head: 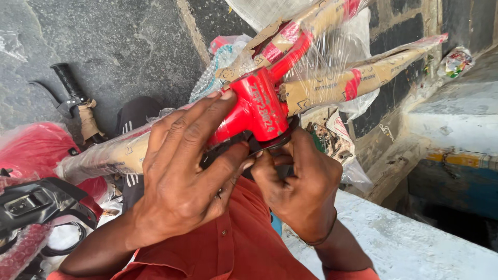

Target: The person sits on the ground and fits a black plastic component onto the red head tube of a bicycle frame using their hands.

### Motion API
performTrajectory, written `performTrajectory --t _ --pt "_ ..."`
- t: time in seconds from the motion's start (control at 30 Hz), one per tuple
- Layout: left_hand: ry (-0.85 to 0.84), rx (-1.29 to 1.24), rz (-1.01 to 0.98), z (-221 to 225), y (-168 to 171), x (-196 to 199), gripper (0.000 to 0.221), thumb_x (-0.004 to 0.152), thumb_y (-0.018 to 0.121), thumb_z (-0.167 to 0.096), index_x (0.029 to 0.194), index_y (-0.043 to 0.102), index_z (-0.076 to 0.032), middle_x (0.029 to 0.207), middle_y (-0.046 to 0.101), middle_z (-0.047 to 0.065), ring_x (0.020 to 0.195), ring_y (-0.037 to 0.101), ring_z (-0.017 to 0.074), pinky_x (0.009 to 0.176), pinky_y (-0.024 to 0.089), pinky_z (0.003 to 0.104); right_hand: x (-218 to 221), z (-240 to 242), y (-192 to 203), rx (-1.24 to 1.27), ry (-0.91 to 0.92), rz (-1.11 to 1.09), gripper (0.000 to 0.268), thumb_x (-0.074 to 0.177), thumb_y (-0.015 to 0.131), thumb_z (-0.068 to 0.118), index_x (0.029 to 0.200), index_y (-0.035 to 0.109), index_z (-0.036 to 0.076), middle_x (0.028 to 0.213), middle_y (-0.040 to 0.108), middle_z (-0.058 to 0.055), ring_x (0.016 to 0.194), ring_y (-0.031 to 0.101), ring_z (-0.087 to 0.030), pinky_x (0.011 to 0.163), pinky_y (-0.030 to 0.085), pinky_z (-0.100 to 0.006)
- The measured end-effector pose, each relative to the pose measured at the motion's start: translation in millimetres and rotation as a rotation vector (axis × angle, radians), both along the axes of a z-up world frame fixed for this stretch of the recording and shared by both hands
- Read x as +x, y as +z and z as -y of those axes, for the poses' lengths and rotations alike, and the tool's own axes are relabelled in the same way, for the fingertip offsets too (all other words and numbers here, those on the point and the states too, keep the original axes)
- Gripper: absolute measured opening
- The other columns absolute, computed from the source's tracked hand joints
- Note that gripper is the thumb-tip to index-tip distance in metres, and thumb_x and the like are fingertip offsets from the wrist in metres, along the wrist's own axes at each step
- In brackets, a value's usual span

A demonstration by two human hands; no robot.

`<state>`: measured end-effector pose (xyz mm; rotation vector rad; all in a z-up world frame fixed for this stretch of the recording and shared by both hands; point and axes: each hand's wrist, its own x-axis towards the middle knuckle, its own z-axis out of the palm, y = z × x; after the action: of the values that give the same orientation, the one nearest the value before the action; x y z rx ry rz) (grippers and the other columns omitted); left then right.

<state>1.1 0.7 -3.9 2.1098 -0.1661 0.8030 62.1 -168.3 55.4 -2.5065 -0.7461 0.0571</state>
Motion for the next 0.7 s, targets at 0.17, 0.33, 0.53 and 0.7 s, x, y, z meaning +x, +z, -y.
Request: performTrajectory --t 0.17,0.33,0.53,0.7 --pt "0.002 0.022 0.014 1.0 3.0 1.2 0.033 0.077 0.084 -0.019 0.106 0.078 -0.006 0.135 0.059 0.025 0.124 0.061 0.0421 0.096 0.048 0.05 5.0 5.7 1.4 0.078 -0.007 -0.155 0.015 0.093 0.072 0.008 0.1 0.063 -0.003 0.082 0.073 -0.008 0.075 0.071 -0.007 0.066 0.056 -0.024" --pt "0.034 -0.036 0.016 9.1 13.4 1.3 0.035 0.075 0.085 -0.016 0.107 0.077 -0.004 0.124 0.063 0.022 0.119 0.06 0.0415 0.095 0.046 0.051 7.9 22.2 -15.5 0.356 0.0 -0.404 0.014 0.101 0.07 0.007 0.108 0.065 -0.003 0.094 0.075 -0.008 0.087 0.07 -0.007 0.075 0.056 -0.021" --pt "0.093 0.02 0.019 17.8 27.6 0.0 0.03 0.079 0.088 -0.01 0.105 0.076 0.0 0.104 0.066 0.012 0.09 0.061 0.0301 0.078 0.042 0.045 -2.5 26.9 -48.3 0.698 -0.053 -0.435 0.03 0.102 0.077 0.012 0.12 0.062 -0.007 0.103 0.073 -0.009 0.092 0.068 -0.009 0.082 0.056 -0.022" --pt "0.005 -0.014 -0.031 20.1 34.5 -0.2 0.03 0.087 0.081 -0.002 0.113 0.069 0.005 0.103 0.064 0.015 0.09 0.061 0.031 0.079 0.043 0.041 -9.9 17.9 -58.0 0.891 -0.033 -0.367 0.028 0.106 0.065 -0.002 0.131 0.057 -0.008 0.111 0.072 -0.011 0.091 0.068 -0.009 0.08 0.057 -0.019"
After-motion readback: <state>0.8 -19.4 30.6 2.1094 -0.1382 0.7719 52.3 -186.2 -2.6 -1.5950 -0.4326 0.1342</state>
